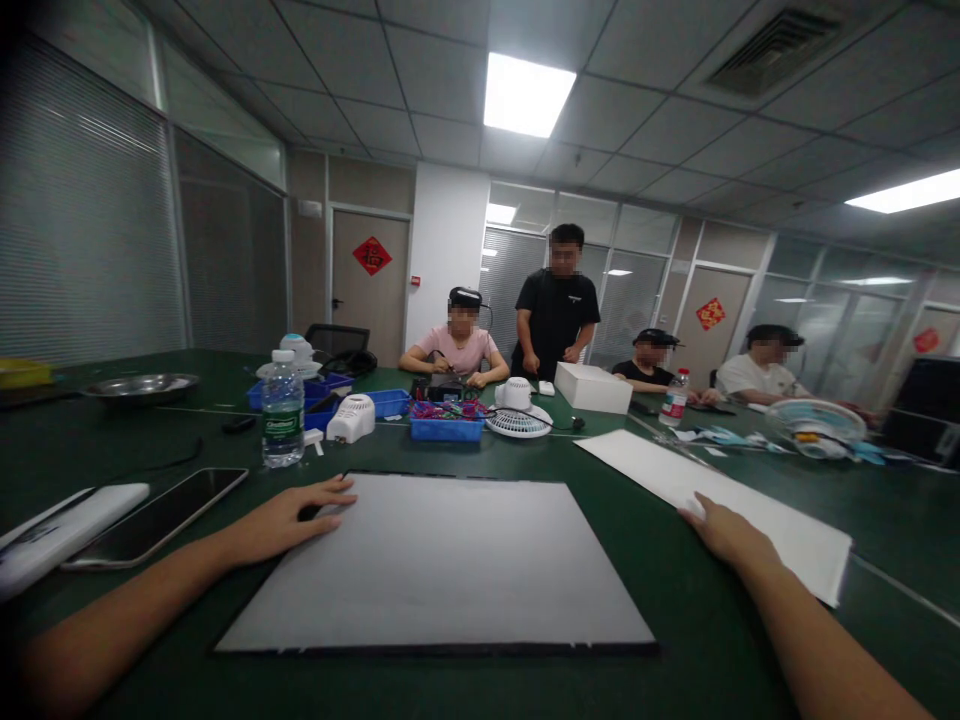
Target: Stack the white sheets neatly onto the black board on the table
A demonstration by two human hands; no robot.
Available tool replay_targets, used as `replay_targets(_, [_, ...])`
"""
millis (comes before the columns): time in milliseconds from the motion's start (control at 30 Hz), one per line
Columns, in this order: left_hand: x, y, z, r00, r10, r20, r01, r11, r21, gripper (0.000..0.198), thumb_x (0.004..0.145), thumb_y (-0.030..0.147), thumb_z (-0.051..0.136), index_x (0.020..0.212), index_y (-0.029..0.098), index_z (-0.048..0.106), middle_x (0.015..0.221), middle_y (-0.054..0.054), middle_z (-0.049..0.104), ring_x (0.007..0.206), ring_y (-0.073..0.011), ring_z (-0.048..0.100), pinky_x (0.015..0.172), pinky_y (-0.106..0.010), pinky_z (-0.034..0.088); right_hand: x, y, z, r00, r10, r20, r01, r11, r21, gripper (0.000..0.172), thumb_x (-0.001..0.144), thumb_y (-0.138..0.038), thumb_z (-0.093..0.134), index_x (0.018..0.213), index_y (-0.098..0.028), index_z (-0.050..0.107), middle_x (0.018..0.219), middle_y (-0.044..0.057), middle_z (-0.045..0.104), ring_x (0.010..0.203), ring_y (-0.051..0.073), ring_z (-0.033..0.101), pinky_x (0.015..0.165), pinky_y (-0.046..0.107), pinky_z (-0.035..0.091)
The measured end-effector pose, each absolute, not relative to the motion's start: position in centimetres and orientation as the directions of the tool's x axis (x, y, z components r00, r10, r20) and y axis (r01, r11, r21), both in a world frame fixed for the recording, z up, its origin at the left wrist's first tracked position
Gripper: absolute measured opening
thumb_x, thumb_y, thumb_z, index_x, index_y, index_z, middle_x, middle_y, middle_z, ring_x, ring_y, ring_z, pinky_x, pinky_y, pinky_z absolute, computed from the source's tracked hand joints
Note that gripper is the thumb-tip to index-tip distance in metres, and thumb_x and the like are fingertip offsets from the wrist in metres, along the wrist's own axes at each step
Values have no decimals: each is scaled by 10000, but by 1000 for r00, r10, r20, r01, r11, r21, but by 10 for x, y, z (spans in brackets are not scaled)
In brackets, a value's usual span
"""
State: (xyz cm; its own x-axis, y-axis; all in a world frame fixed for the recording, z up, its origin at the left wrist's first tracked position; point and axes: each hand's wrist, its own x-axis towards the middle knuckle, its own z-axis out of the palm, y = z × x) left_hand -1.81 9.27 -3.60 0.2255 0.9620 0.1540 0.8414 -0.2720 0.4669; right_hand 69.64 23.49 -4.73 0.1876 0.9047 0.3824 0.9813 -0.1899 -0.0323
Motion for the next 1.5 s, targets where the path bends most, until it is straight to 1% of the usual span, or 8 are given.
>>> replay_targets(200, [-13, 90, -33, 225, 963, 148, 855, -268, 443, 626, 850, 679, 496, 1372, 343, 573, 1581, -17, 397, 1469, -303, 316, 1194, -498, 258, 661, 218, -20, 128, 943, 308, 984, -159, 76, 297, 911, -214, 411, 1058, -104, 645, 995, 229, 690, 913, 366, 674, 755, 446, 470])
replay_targets(367, [-13, 85, -29, 216, 962, 166, 863, -268, 428, 613, 848, 679, 500, 1353, 343, 594, 1566, -18, 425, 1451, -303, 357, 1186, -483, 283, 592, 193, 18, 25, 933, 358, 993, -66, 102, 326, 959, -313, 376, 1073, -103, 598, 953, 212, 677, 853, 337, 668, 734, 413, 444])
replay_targets(600, [-15, 85, -34, 207, 960, 189, 861, -271, 430, 602, 854, 664, 503, 1350, 336, 597, 1559, -13, 441, 1447, -290, 367, 1190, -461, 282, 480, 92, 23, -625, 768, 140, 776, 631, 8, 469, 921, -335, 462, 1372, -214, 514, 1133, 108, 686, 951, 229, 667, 849, 336, 485])
replay_targets(733, [-15, 87, -34, 216, 956, 200, 860, -283, 424, 635, 846, 672, 509, 1365, 314, 587, 1542, -23, 464, 1437, -294, 387, 1188, -449, 291, 446, 45, 10, -796, 603, 48, 604, 797, -2, 583, 835, -231, 503, 1411, -139, 503, 1299, 171, 624, 1184, 308, 607, 988, 427, 483])
replay_targets(933, [-17, 87, -35, 186, 961, 205, 868, -259, 425, 709, 872, 669, 462, 1471, 290, 457, 1555, -28, 434, 1404, -310, 436, 1173, -445, 314, 446, 41, 13, -860, 510, 26, 505, 857, -97, 669, 764, -185, 537, 1428, -126, 486, 1433, 147, 520, 1333, 297, 487, 1125, 461, 394])
replay_targets(1067, [-17, 87, -36, 184, 962, 200, 869, -254, 425, 666, 927, 651, 357, 1485, 295, 432, 1578, -9, 396, 1429, -273, 403, 1191, -415, 275, 448, 47, 20, -901, 433, 14, 427, 893, -140, 610, 744, -171, 536, 1353, -147, 546, 1470, 105, 489, 1387, 264, 421, 1158, 444, 354])
replay_targets(1233, [-16, 86, -35, 185, 964, 192, 875, -251, 415, 769, 850, 691, 491, 1492, 274, 423, 1571, -55, 412, 1413, -316, 422, 1169, -446, 308, 441, 46, 19, -926, 374, 56, 361, 917, -171, 475, 772, -228, 577, 1241, -156, 593, 1462, 106, 499, 1378, 261, 434, 1153, 432, 353])
replay_targets(1500, [-15, 86, -34, 218, 953, 211, 863, -290, 414, 658, 862, 585, 526, 1451, 293, 489, 1564, -21, 431, 1439, -288, 383, 1201, -436, 263, 456, 86, 36, -799, 590, 115, 552, 796, -248, 297, 942, -504, 502, 997, -227, 592, 1533, 44, 414, 1364, 236, 442, 1096, 404, 389])
